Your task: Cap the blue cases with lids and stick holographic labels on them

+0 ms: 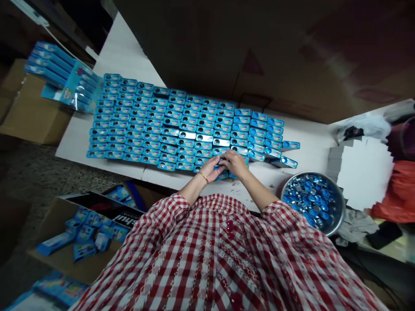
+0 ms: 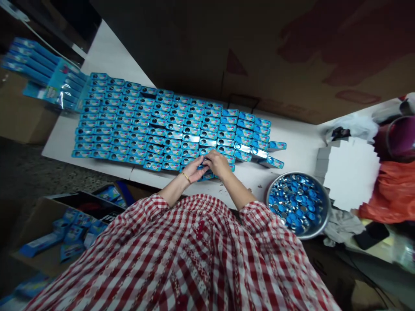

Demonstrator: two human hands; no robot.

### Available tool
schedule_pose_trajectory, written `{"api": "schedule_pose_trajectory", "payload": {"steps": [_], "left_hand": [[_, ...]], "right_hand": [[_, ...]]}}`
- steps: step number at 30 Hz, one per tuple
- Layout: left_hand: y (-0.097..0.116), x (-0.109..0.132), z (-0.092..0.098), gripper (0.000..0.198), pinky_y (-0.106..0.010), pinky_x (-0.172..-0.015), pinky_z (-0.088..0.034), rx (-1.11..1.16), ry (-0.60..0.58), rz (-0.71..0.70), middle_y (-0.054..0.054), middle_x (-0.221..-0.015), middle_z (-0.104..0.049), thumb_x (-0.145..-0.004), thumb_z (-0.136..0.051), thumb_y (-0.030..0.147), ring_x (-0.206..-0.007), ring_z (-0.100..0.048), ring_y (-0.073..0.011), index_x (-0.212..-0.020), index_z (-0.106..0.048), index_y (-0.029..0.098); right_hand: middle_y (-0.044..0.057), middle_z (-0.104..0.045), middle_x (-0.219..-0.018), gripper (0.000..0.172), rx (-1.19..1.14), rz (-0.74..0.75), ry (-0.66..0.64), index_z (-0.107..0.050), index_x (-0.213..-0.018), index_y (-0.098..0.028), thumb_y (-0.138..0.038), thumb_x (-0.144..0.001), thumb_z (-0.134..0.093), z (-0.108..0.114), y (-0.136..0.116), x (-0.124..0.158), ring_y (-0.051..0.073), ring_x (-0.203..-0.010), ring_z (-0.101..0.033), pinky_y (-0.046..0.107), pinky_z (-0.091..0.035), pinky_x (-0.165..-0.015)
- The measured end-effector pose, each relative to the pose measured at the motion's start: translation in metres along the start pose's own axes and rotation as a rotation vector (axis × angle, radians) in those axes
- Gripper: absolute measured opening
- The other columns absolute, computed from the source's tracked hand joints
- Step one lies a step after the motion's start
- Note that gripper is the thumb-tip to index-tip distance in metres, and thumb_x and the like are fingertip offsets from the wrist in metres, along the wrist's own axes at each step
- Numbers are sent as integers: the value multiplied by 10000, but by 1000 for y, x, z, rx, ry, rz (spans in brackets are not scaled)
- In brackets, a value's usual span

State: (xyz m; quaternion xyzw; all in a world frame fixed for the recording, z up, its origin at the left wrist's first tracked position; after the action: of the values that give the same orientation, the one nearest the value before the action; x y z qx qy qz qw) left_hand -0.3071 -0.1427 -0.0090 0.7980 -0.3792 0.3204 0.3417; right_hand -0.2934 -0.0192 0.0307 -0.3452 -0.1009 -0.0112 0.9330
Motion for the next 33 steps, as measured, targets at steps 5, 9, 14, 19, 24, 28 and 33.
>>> {"api": "schedule_pose_trajectory", "payload": {"steps": [5,9,14,19,24,28,33], "left_hand": [[-2,-4,-1,90,-235,-738,-526,-26,37,-19,8,-681,-598,-799,-601,117,-702,-607,-78,-727,-550,134],[-2,-6,-3,71,-245,-756,-510,-59,-12,-4,-23,-729,-638,-755,-636,87,-732,-625,-105,-771,-580,128],[-1,-6,-1,61,-267,-773,-517,-94,-35,35,-25,-745,-651,-747,-642,78,-716,-622,-99,-767,-605,123],[3,-11,3,27,-205,-713,-526,-108,-11,47,-50,-736,-647,-774,-613,80,-782,-648,-121,-763,-624,102],[12,-9,5,23,-162,-649,-527,-34,19,5,-51,-707,-632,-781,-611,89,-779,-654,-121,-771,-629,98],[17,-4,4,50,-157,-607,-522,-14,18,24,-50,-705,-637,-803,-580,86,-716,-647,-102,-786,-626,98],[18,-5,3,81,-140,-459,-432,-23,-45,39,-50,-781,-655,-778,-646,184,-607,-609,-80,-821,-613,124]], "right_hand": [[23,-598,-773,82,-169,-32,38,-622,-723,-165,-222,-782,-619,-4,9,-2,128,-698,-550,239,-422,-670],[14,-573,-794,198,-215,-59,103,-603,-799,-176,-331,-712,-689,-8,15,-1,127,-661,-516,249,-407,-626],[-1,-555,-724,226,-397,-74,85,-621,-787,-170,-363,-683,-675,-13,23,-2,127,-639,-516,252,-424,-607],[11,-619,-767,242,-416,-312,96,-651,-944,-157,-239,-762,-514,5,54,-10,137,-630,-574,277,-464,-634],[98,-660,-1014,195,167,-387,16,-646,-962,-158,-176,-796,-544,22,62,-34,217,-948,-603,316,-436,-839],[186,-642,-1041,344,437,-476,-171,-555,-1129,-116,-214,-801,-590,18,57,-61,276,-988,-602,338,-446,-804],[185,-593,-1158,565,465,-571,-299,-515,-1187,-122,-298,-693,-724,19,64,-80,287,-1071,-560,325,-449,-809]]}}
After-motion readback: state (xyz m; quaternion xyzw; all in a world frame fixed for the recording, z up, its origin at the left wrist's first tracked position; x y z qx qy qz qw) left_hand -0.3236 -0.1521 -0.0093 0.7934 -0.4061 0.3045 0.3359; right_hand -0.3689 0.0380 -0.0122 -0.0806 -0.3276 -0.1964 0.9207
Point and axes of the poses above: each hand's wrist, its own x-axis away from the middle knuckle, its own z-axis out of the back of the hand, y = z × x, the point moved 3 cm from there along -x, towards the middle knuckle
